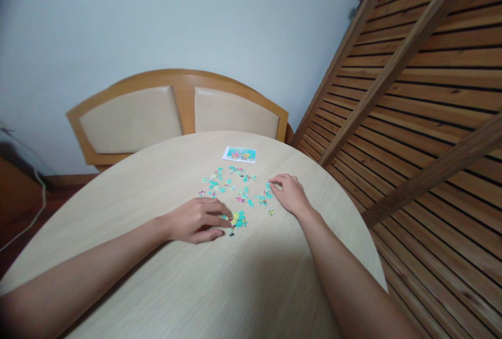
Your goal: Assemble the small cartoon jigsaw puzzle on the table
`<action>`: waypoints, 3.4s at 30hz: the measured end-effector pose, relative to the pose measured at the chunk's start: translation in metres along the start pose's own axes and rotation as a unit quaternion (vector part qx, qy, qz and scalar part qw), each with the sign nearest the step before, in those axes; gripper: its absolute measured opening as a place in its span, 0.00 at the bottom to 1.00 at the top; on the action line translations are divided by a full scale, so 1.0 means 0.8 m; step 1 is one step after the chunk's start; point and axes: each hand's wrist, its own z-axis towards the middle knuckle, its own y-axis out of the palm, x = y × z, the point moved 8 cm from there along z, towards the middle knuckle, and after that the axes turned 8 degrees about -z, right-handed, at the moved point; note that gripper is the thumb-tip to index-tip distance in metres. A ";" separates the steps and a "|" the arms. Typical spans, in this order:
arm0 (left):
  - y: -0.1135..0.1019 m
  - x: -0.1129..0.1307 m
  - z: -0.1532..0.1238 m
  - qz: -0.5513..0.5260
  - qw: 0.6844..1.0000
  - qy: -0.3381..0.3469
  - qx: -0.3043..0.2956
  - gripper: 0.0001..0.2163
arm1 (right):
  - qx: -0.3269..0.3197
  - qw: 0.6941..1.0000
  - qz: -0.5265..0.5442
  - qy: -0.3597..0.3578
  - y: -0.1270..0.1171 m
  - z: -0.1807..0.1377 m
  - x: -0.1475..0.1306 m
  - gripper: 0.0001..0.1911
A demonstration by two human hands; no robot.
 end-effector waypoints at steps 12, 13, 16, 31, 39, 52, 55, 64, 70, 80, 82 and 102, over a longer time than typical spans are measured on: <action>-0.001 0.001 0.000 0.001 1.000 -0.003 -0.001 0.12 | 0.012 0.996 0.063 0.065 -0.015 0.002 0.005 0.10; -0.001 0.000 0.000 0.001 1.000 -0.003 -0.001 0.12 | 0.012 0.996 0.048 0.076 -0.017 0.001 0.008 0.09; -0.001 0.001 0.000 0.005 1.000 0.001 0.002 0.12 | -0.001 0.997 0.000 0.079 -0.018 -0.002 0.012 0.07; 0.001 0.000 0.000 0.017 1.000 0.002 -0.006 0.12 | -0.042 0.999 -0.015 0.024 -0.022 -0.013 -0.035 0.08; 0.001 0.000 -0.001 0.024 1.000 0.005 -0.002 0.12 | -0.026 1.000 -0.005 0.005 -0.012 -0.011 -0.044 0.07; 0.004 0.000 -0.001 0.020 1.000 0.010 -0.003 0.13 | -0.029 0.997 0.031 -0.064 0.008 -0.007 -0.074 0.18; 0.004 -0.001 -0.001 0.020 1.000 0.009 -0.001 0.13 | -0.050 0.997 0.017 -0.062 0.016 -0.009 -0.076 0.22; 0.003 0.001 0.000 0.021 1.000 0.006 -0.007 0.13 | -0.068 0.996 -0.002 -0.062 0.016 -0.012 -0.075 0.24; 0.005 0.000 0.000 0.022 1.000 0.004 -0.011 0.13 | -0.083 0.996 -0.023 -0.038 0.017 -0.014 -0.074 0.25; 0.005 0.000 0.001 0.027 1.000 0.010 -0.011 0.12 | -0.085 0.995 -0.046 -0.035 0.014 -0.014 -0.078 0.29; 0.006 0.000 0.000 0.026 1.000 0.014 -0.012 0.13 | -0.100 0.993 -0.041 -0.048 0.017 -0.015 -0.084 0.32; -0.034 -0.051 -0.019 0.105 0.968 -0.191 0.121 0.12 | -0.091 0.982 0.005 -0.163 0.004 -0.025 -0.114 0.19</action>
